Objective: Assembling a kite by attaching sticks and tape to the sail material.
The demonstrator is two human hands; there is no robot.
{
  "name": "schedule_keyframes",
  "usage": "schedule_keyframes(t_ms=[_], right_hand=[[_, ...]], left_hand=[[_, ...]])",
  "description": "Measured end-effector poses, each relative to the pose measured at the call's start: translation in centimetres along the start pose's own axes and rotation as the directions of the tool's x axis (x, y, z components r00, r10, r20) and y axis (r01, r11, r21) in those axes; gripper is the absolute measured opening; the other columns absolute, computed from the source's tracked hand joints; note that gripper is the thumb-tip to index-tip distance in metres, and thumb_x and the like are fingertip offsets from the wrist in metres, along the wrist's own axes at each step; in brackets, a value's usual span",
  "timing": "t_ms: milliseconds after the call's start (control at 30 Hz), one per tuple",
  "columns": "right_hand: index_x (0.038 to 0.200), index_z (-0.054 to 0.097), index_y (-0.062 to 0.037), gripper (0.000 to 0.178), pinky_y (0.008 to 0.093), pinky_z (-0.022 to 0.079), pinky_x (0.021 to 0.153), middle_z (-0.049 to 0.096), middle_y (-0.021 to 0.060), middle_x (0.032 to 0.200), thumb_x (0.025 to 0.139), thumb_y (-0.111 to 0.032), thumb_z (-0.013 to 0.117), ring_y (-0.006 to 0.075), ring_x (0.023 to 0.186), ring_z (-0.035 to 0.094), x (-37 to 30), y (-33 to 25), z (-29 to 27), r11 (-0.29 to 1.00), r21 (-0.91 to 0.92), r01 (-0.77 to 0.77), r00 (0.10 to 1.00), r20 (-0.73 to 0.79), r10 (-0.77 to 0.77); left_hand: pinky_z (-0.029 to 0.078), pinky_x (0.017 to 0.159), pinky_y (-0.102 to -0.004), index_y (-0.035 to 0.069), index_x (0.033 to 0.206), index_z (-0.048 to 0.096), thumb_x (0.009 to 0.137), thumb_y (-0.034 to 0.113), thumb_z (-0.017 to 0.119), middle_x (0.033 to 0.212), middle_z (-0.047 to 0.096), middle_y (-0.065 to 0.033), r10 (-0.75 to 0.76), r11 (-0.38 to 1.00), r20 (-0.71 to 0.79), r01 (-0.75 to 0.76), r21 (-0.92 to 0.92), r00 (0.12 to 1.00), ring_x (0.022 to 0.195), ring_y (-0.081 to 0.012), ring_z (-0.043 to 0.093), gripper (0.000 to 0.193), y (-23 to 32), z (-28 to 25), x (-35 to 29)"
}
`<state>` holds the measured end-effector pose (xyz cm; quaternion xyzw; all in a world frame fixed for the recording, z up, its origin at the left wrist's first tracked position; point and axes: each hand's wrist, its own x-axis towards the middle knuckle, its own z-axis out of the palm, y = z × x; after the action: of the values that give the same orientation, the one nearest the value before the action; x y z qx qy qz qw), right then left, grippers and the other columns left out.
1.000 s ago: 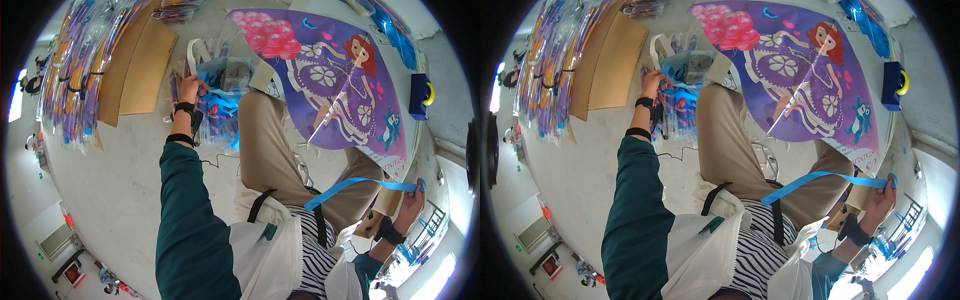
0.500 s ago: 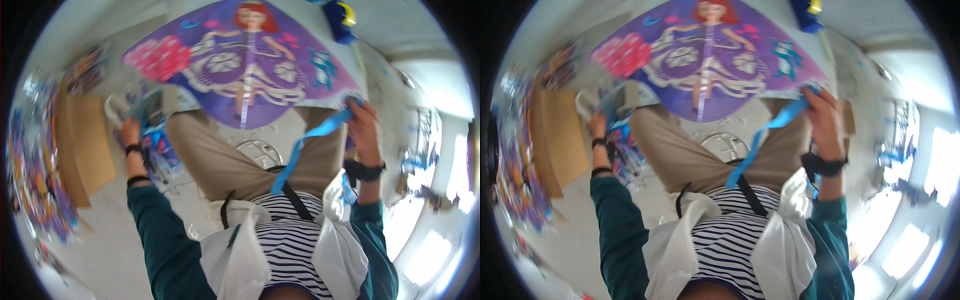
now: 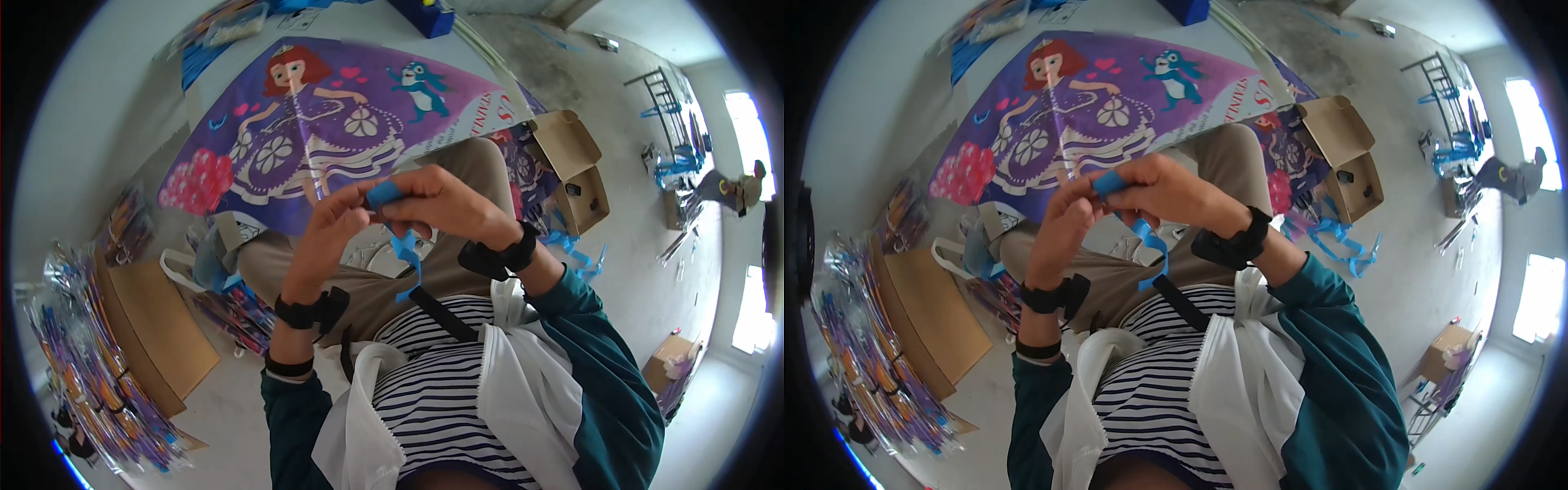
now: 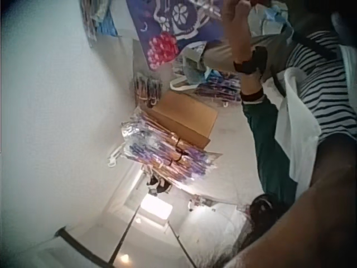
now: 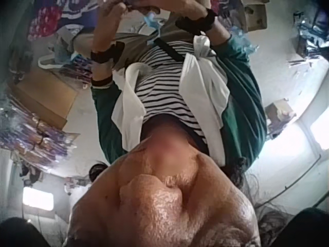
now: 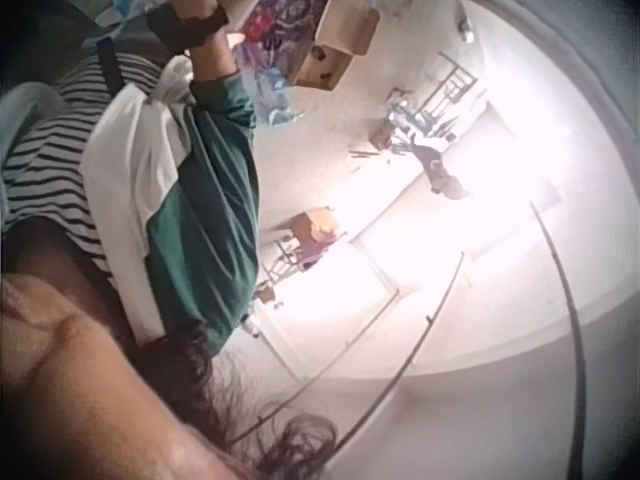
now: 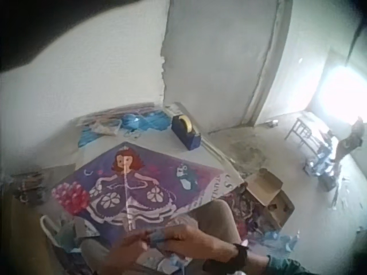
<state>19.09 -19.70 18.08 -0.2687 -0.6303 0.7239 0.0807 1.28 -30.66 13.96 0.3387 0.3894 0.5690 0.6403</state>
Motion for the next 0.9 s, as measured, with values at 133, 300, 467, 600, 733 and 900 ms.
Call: schedule_keyframes(t_ms=[133, 300, 467, 600, 733, 900], right_hand=[[0.082, 0.066, -0.003, 0.016, 0.0242, 0.038, 0.047, 0.061, -0.0018, 0.061, 0.091, -0.017, 0.065, 0.0057, 0.053, 0.053, -3.2, 0.8, -2.1, 0.976, -0.212, -0.045, 0.995, -0.093, 0.025], [0.081, 0.066, -0.0024, 0.02, 0.0233, 0.037, 0.049, 0.058, -0.0026, 0.061, 0.091, -0.02, 0.067, 0.0046, 0.054, 0.051, -7.0, 1.5, -5.4, 1.0, -0.014, 0.028, 0.998, -0.064, -0.029], [0.085, 0.068, -0.0022, 0.02, 0.0214, 0.037, 0.052, 0.057, -0.0034, 0.064, 0.091, -0.021, 0.07, 0.0035, 0.058, 0.05, -10.7, 0.1, -8.5, 0.991, 0.118, 0.055, 0.998, -0.047, -0.05], [0.091, 0.069, -0.0016, 0.021, 0.0203, 0.037, 0.052, 0.058, -0.0028, 0.068, 0.088, -0.021, 0.074, 0.004, 0.057, 0.051, -13.6, -0.7, -11.3, 0.992, 0.056, 0.115, 0.98, -0.17, -0.104], [0.1, 0.069, -0.0015, 0.025, 0.0192, 0.037, 0.052, 0.059, -0.0023, 0.069, 0.088, -0.024, 0.074, 0.0034, 0.057, 0.051, -15.3, -0.9, -12.4, 0.974, 0.144, 0.175, 0.963, -0.232, -0.139], [0.112, 0.066, 0.0013, 0.034, 0.0189, 0.038, 0.052, 0.062, -0.001, 0.074, 0.088, -0.021, 0.073, 0.0035, 0.06, 0.054, -14.5, -1.2, -11.0, 0.939, 0.272, 0.21, 0.964, -0.217, -0.152]], left_hand=[[0.047, 0.095, -0.0294, 0.0, 0.123, 0.063, 0.091, 0.011, 0.064, 0.115, 0.066, -0.0089, 0.012, 0.999, -0.02, -0.013, -0.029, 1.0, 0.107, -0.0138, 0.061, 0.034, -0.8, 1.5, 3.4], [0.047, 0.093, -0.0274, 0.001, 0.114, 0.065, 0.085, 0.004, 0.069, 0.11, 0.067, -0.0071, 0.064, 0.995, -0.075, -0.059, 0.076, 0.995, 0.105, -0.0127, 0.061, 0.03, 0.2, 7.7, 5.6], [0.049, 0.086, -0.0252, 0.003, 0.102, 0.067, 0.085, 0.001, 0.068, 0.096, 0.069, -0.0036, -0.175, 0.972, 0.134, 0.15, 0.179, 0.975, 0.095, -0.0106, 0.064, 0.017, 0.6, 11.0, 6.6], [0.05, 0.08, -0.0244, 0.003, 0.104, 0.067, 0.083, 0.003, 0.072, 0.091, 0.069, -0.0023, -0.116, 0.954, 0.16, 0.065, 0.294, 0.98, 0.085, -0.0099, 0.065, 0.021, 0.1, 10.1, 7.8], [0.051, 0.081, -0.0249, 0.003, 0.106, 0.066, 0.084, 0.003, 0.071, 0.092, 0.069, -0.0028, 0.052, 0.984, 0.073, -0.063, 0.166, 0.996, 0.086, -0.0107, 0.066, 0.022, -0.7, 13.2, 8.9], [0.052, 0.083, -0.0265, 0.002, 0.109, 0.065, 0.086, 0.002, 0.068, 0.097, 0.07, -0.0056, 0.091, 0.994, 0.059, -0.095, 0.055, 0.994, 0.089, -0.0118, 0.067, 0.023, -1.1, 17.0, 8.9]])
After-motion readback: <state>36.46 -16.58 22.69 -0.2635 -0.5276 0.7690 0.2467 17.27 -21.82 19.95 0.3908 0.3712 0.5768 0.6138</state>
